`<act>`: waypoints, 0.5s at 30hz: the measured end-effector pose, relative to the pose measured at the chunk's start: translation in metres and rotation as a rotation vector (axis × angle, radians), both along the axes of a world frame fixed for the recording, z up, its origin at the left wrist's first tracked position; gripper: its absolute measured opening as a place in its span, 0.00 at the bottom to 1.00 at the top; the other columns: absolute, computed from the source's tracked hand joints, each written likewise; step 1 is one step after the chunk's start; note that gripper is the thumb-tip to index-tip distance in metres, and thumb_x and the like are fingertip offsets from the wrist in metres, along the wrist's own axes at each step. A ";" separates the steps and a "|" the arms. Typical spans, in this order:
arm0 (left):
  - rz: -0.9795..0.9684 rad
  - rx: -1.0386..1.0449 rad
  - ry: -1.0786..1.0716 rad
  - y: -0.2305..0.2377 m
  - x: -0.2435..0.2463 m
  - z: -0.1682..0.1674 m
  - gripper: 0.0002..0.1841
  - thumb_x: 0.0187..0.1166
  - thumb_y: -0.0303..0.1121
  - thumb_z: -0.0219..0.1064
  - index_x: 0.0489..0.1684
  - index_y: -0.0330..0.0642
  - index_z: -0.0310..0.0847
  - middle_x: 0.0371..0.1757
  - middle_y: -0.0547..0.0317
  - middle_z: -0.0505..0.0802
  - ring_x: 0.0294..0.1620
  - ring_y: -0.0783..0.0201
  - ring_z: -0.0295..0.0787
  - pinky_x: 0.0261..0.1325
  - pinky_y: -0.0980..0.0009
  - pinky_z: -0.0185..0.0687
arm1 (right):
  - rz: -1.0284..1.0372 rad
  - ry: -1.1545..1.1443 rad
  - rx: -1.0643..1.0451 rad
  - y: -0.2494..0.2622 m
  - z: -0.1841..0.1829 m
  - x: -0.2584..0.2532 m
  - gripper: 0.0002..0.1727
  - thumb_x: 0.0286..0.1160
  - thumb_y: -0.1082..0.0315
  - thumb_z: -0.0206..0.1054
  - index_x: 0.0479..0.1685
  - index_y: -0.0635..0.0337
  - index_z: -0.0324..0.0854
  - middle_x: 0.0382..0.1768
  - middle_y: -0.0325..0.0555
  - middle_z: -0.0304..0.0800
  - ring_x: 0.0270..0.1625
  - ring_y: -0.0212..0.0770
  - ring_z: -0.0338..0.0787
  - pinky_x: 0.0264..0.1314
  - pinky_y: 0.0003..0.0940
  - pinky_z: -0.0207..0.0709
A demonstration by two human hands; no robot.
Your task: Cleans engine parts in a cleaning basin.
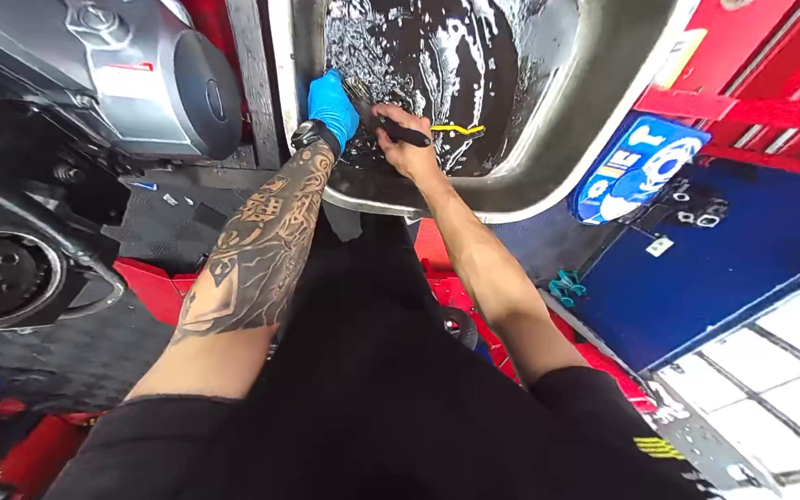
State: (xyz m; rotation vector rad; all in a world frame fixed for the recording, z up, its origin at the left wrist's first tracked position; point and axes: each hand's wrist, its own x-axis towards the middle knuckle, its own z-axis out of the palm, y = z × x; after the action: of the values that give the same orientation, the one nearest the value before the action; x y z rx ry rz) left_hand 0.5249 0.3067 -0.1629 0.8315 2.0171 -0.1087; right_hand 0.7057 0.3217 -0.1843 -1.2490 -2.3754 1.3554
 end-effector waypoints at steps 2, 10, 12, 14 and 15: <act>0.010 0.009 0.002 -0.001 -0.001 -0.001 0.33 0.66 0.32 0.76 0.76 0.34 0.75 0.70 0.34 0.86 0.75 0.40 0.82 0.78 0.42 0.75 | 0.060 -0.146 -0.027 0.005 0.015 0.007 0.20 0.68 0.66 0.69 0.62 0.48 0.90 0.49 0.43 0.97 0.51 0.43 0.96 0.57 0.51 0.87; -0.052 -0.024 0.001 0.004 0.003 0.015 0.33 0.65 0.26 0.72 0.76 0.29 0.73 0.73 0.31 0.84 0.77 0.38 0.80 0.79 0.41 0.73 | -0.084 0.066 -0.017 -0.009 -0.001 -0.005 0.20 0.70 0.69 0.70 0.63 0.53 0.89 0.51 0.41 0.97 0.50 0.36 0.96 0.56 0.42 0.89; -0.028 0.004 0.023 0.000 0.001 0.004 0.34 0.65 0.29 0.74 0.77 0.33 0.73 0.70 0.34 0.86 0.75 0.39 0.82 0.78 0.42 0.75 | 0.004 -0.136 -0.061 -0.001 0.007 0.008 0.20 0.66 0.67 0.71 0.60 0.49 0.90 0.49 0.43 0.97 0.51 0.42 0.95 0.58 0.49 0.87; -0.034 0.013 0.014 0.002 0.001 0.003 0.33 0.67 0.30 0.74 0.77 0.34 0.74 0.70 0.35 0.87 0.75 0.40 0.83 0.78 0.42 0.75 | 0.007 -0.151 -0.043 0.012 0.033 -0.003 0.20 0.67 0.67 0.69 0.60 0.48 0.90 0.47 0.42 0.97 0.48 0.42 0.95 0.55 0.49 0.87; -0.038 0.021 0.015 0.003 0.001 0.005 0.32 0.68 0.30 0.74 0.77 0.35 0.74 0.70 0.34 0.87 0.75 0.39 0.83 0.78 0.42 0.75 | -0.034 -0.066 0.000 0.019 0.040 -0.015 0.19 0.70 0.68 0.69 0.61 0.49 0.90 0.47 0.41 0.97 0.46 0.38 0.95 0.52 0.44 0.88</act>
State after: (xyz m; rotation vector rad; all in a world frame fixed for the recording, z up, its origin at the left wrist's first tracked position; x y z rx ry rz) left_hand 0.5262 0.3100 -0.1583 0.8849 2.0206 -0.1158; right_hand 0.6906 0.3405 -0.1447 -1.3474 -2.3856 1.3244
